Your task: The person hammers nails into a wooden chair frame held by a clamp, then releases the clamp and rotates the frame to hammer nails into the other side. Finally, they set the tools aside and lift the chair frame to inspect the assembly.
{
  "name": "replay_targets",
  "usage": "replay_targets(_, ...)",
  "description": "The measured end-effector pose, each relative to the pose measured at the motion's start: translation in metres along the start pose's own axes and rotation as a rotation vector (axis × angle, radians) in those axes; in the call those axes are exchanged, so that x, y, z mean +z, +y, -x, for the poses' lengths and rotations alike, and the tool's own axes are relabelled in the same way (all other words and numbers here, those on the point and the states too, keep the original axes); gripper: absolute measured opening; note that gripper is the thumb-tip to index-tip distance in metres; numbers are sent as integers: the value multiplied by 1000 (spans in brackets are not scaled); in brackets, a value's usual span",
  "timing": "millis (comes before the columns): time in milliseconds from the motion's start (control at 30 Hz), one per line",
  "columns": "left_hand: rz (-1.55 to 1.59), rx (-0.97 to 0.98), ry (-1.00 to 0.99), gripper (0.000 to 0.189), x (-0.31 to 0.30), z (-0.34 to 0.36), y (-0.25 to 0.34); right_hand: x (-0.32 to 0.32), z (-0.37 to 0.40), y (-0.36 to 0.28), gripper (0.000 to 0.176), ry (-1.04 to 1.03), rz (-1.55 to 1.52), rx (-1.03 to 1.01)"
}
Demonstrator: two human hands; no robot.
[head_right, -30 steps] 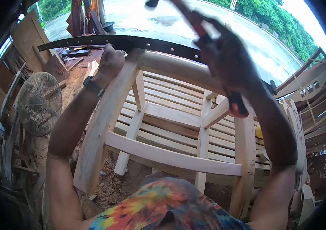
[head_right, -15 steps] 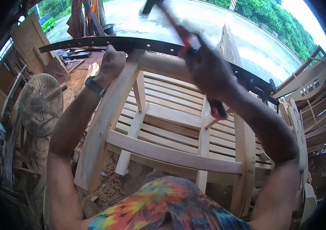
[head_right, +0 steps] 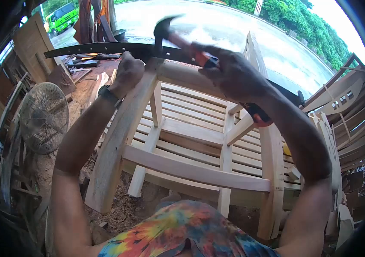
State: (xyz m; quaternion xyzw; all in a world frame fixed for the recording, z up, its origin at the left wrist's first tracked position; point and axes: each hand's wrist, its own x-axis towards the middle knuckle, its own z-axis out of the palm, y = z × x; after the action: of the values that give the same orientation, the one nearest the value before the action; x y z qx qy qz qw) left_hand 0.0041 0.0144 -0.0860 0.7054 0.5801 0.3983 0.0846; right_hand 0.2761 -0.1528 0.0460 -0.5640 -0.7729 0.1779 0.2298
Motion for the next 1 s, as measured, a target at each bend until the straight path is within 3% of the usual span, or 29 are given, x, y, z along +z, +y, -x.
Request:
replay_targets(33, -3, -9, -10, 44, -3, 2, 3, -2, 0, -4, 57, 20, -65, 58)
replay_targets(67, -6, -18, -21, 44, -6, 5, 6, 5, 2, -3, 55, 181, -99, -46)
replay_targets(133, 158, -135, 5, 45, -12, 12, 20, 28, -4, 13, 54, 104, 126, -102)
replay_targets(167, 103, -75, -9, 45, -7, 8, 13, 33, -4, 17, 54, 70, 238, -129)
replay_targets(200, 48, -17, -26, 44, 1, 4, -1, 20, -7, 21, 53, -78, 33, 15)
replay_targets(267, -38, 54, -37, 44, 3, -1, -5, -2, -7, 10, 51, -42, 12, -24)
replay_targets(300, -66, 63, -36, 45, 3, -4, -6, -10, -3, -2, 50, -40, -57, 90)
replay_targets(333, -73, 65, -37, 45, 5, -5, -9, -8, 3, -16, 49, 86, 5, 80)
replay_targets(433, -55, 48, -4, 45, 8, -7, -15, 25, -8, 18, 50, 65, 242, -257)
replay_targets(500, -22, 15, 65, 43, -4, 4, 0, 21, -1, 32, 55, 71, 213, -410)
replay_targets(533, -4, -9, 108, 42, -12, 14, 12, -1, 15, 12, 56, -4, 188, -291)
replay_targets(600, -22, 158, 35, 34, -29, 31, 13, -25, 35, 18, 55, -66, 115, -160)
replay_targets(633, -32, 238, -4, 31, -37, 39, 9, -39, 59, 10, 44, -13, 24, -55)
replay_targets(667, 187, 8, -71, 25, -43, 44, -2, -52, 80, 21, 46, 42, -3, -78)
replay_targets(700, 318, -88, -218, 27, -63, 63, 7, -67, 104, 22, 47, 51, -68, 23)
replay_targets(733, 297, -73, -203, 28, -72, 78, -9, -75, 125, 44, 46, 146, -230, -50)
replay_targets(767, 208, -147, -223, 23, -83, 91, -31, -86, 156, 46, 47, 253, -138, 33)
replay_targets(800, 187, -86, -229, 28, -99, 109, -45, -93, 181, 70, 53, 385, -122, 59)
replay_targets(867, -156, 125, -256, 31, -143, 141, -101, -108, 238, 124, 50, 448, -231, 95)
replay_targets(900, 49, -487, -131, 27, -154, 172, -13, -115, 271, 148, 47, 476, -239, 133)
replay_targets(933, 79, -553, -75, 27, -166, 188, -12, -121, 300, 162, 46, 377, -267, 145)
replay_targets(1000, 83, -452, 3, 27, -193, 200, -24, -115, 349, 217, 41, 266, -557, 359)
